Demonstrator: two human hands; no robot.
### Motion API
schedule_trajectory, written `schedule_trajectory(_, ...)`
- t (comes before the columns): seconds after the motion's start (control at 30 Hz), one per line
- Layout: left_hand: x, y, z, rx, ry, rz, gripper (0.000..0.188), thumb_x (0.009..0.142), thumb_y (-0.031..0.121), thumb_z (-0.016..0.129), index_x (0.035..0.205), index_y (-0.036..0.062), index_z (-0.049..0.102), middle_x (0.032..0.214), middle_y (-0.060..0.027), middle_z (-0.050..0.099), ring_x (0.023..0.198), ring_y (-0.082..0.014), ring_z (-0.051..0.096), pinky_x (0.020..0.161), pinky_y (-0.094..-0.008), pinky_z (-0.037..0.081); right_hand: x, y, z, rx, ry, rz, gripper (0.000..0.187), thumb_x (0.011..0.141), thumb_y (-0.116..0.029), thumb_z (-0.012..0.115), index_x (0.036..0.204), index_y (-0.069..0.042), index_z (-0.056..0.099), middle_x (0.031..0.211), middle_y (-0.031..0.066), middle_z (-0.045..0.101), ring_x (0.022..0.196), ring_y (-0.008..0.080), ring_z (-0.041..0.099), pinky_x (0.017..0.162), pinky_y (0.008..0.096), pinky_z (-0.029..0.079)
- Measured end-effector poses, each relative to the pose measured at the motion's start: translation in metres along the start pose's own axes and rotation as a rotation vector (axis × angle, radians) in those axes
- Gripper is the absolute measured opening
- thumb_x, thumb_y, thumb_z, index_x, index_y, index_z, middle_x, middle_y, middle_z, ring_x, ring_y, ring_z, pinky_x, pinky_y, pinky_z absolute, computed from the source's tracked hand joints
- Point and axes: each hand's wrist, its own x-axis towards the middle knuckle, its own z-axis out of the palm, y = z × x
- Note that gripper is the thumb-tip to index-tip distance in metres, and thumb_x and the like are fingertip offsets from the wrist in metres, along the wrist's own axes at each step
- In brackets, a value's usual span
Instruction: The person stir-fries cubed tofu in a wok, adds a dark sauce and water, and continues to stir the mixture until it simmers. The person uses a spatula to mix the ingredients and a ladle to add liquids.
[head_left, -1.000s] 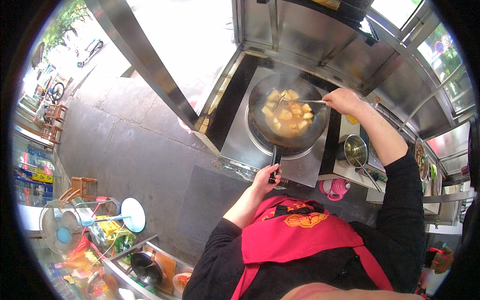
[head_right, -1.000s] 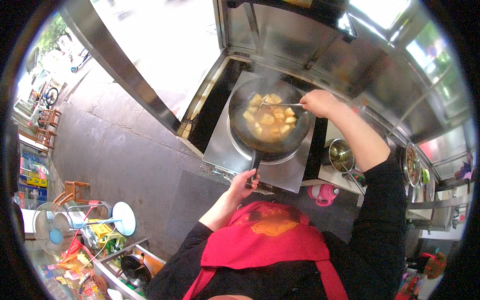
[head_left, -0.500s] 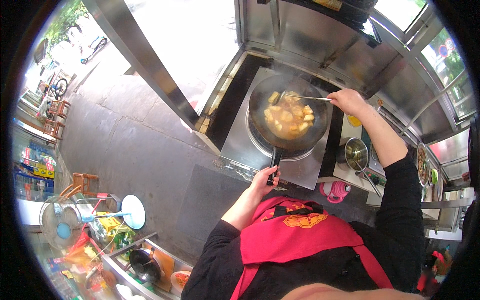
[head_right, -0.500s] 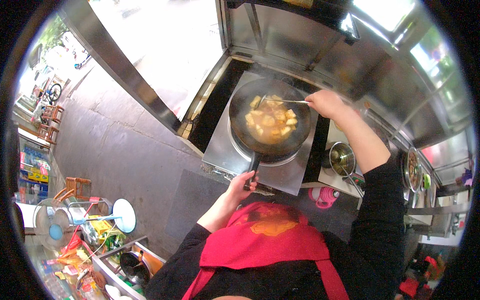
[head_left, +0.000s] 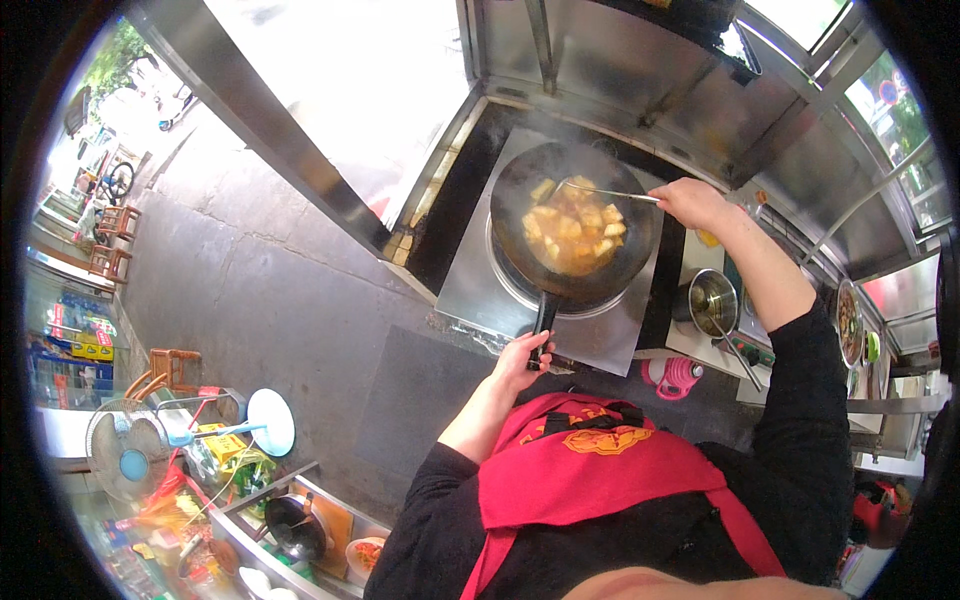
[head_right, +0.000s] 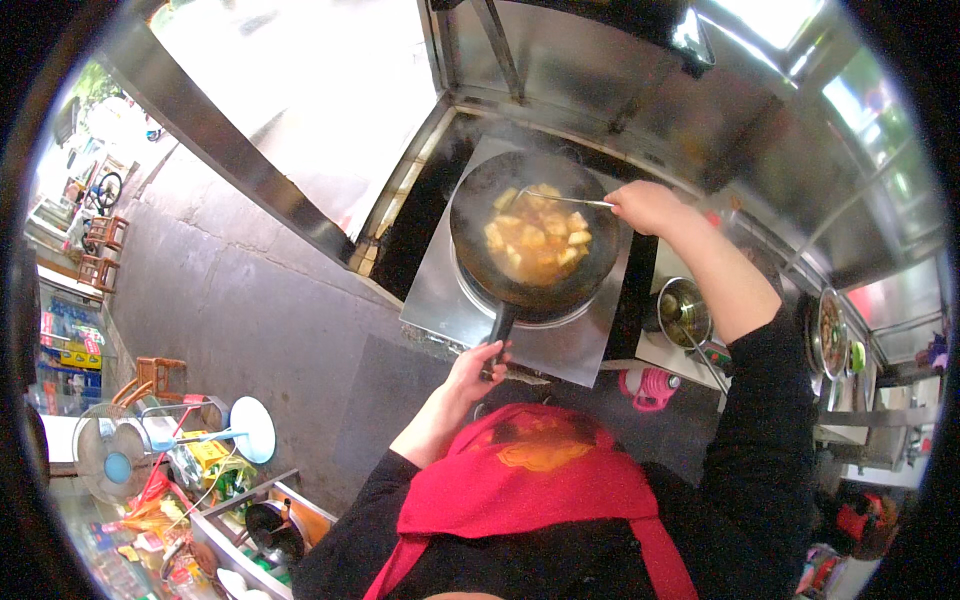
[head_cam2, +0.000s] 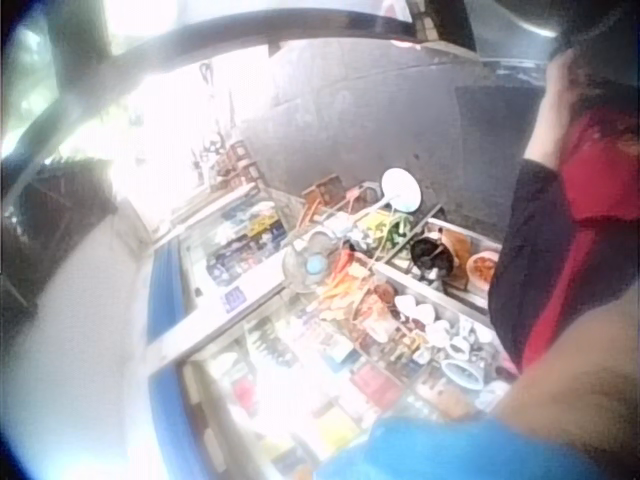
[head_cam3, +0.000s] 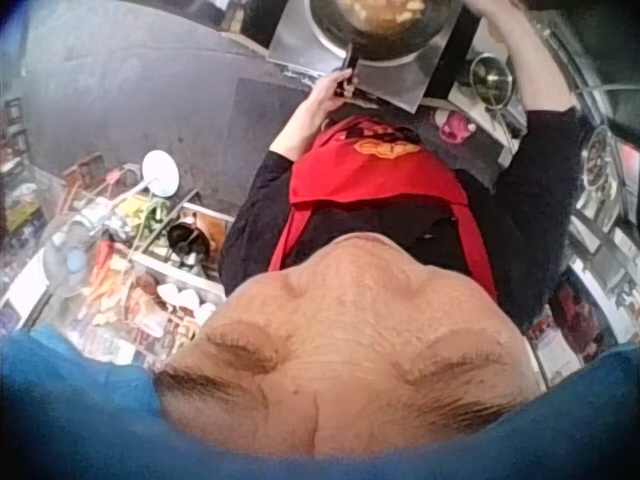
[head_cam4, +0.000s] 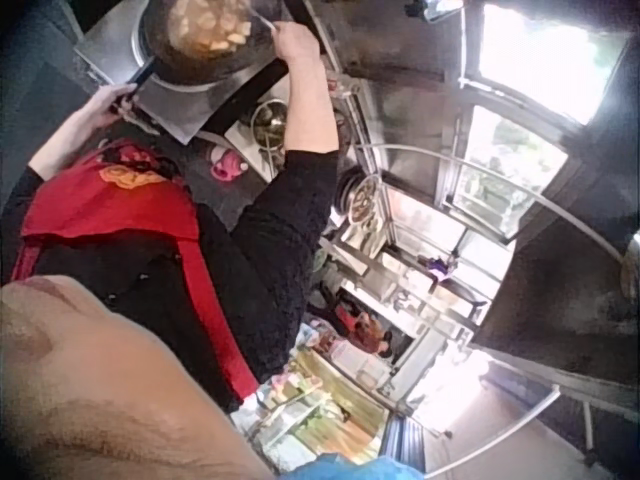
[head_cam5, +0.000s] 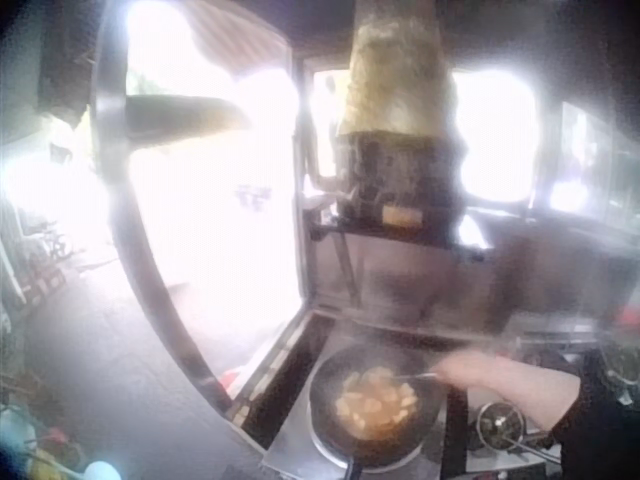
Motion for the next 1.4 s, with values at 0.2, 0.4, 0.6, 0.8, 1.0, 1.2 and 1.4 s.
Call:
schedule_trajectory(0.2,-0.001,-0.001,0.002,0.023,0.004,0.012,0.018,0.088,0.017,0.055,0.100,0.0033,0.056,0.077,-0.0063,0.055,0.056,-0.0116,0.046,0.045,-0.0198,0.036,0.012,-0.027,0.012,-0.059,-0.171,0.074,0.028,0.086,-0.021,0.050,0.110,-0.011,0.059,0.096,0.0160,0.063,0.090,0.0329,0.059,0.078,0.0438,0.047)
schedule_trajectory(0.4,0.011,-0.005,-0.008,0.008,0.002,0.012,0.020,0.087,0.018,0.057,0.100,0.0032,0.056,0.077,-0.0063,0.055,0.056,-0.0116,0.047,0.045,-0.0203,0.038,-0.016,-0.040,0.070,0.407,-0.134,0.204,0.031,0.090,-0.024,0.045,0.116,-0.011,0.056,0.084,0.0133,0.063,0.067,0.0253,0.060,0.056,0.0380,0.048)
schedule_trajectory(0.6,0.005,-0.002,-0.003,0.005,-0.011,-0.016,0.021,0.086,0.019,0.059,0.100,0.0040,0.054,0.077,-0.0066,0.054,0.056,-0.0115,0.046,0.046,-0.0214,0.039,-0.067,-0.036,0.052,0.938,-0.281,0.446,0.030,0.093,-0.024,0.043,0.121,-0.018,0.054,0.060,0.0003,0.051,0.040,0.0064,0.041,0.033,0.0227,0.034)
schedule_trajectory(0.8,0.007,-0.006,-0.008,-0.002,-0.015,0.018,0.023,0.086,0.019,0.059,0.100,0.0010,0.056,0.078,-0.0068,0.054,0.056,-0.0108,0.046,0.045,-0.0183,0.037,-0.105,-0.020,0.027,0.232,-0.002,0.258,0.027,0.089,-0.022,0.048,0.110,-0.010,0.060,0.078,0.0131,0.063,0.067,0.0261,0.061,0.060,0.0374,0.049)
schedule_trajectory(1.0,0.008,-0.008,-0.005,0.011,-0.002,0.011,0.022,0.087,0.020,0.058,0.097,0.0009,0.056,0.077,-0.0072,0.054,0.055,-0.0114,0.047,0.045,-0.0184,0.038,-0.088,-0.066,0.055,0.433,-0.106,0.407,0.028,0.088,-0.025,0.046,0.106,-0.009,0.061,0.087,0.0138,0.064,0.075,0.0294,0.062,0.066,0.0402,0.050)
schedule_trajectory(1.2,0.009,-0.006,-0.014,-0.028,-0.048,-0.014,0.019,0.087,0.018,0.058,0.096,0.0024,0.055,0.077,-0.0077,0.054,0.056,-0.0128,0.048,0.046,-0.0215,0.040,-0.097,-0.078,0.044,0.516,-0.203,0.432,0.027,0.088,-0.025,0.047,0.106,-0.012,0.061,0.079,0.0127,0.064,0.061,0.0254,0.062,0.053,0.0383,0.050)
schedule_trajectory(1.4,0.013,-0.008,-0.015,-0.036,-0.056,-0.001,0.017,0.086,0.017,0.059,0.095,0.0023,0.055,0.076,-0.0089,0.055,0.057,-0.0141,0.049,0.047,-0.0230,0.041,-0.144,-0.042,0.017,-0.151,0.081,0.226,0.017,0.081,-0.026,0.058,0.086,-0.010,0.063,0.078,0.0132,0.063,0.078,0.0311,0.062,0.067,0.0433,0.049)
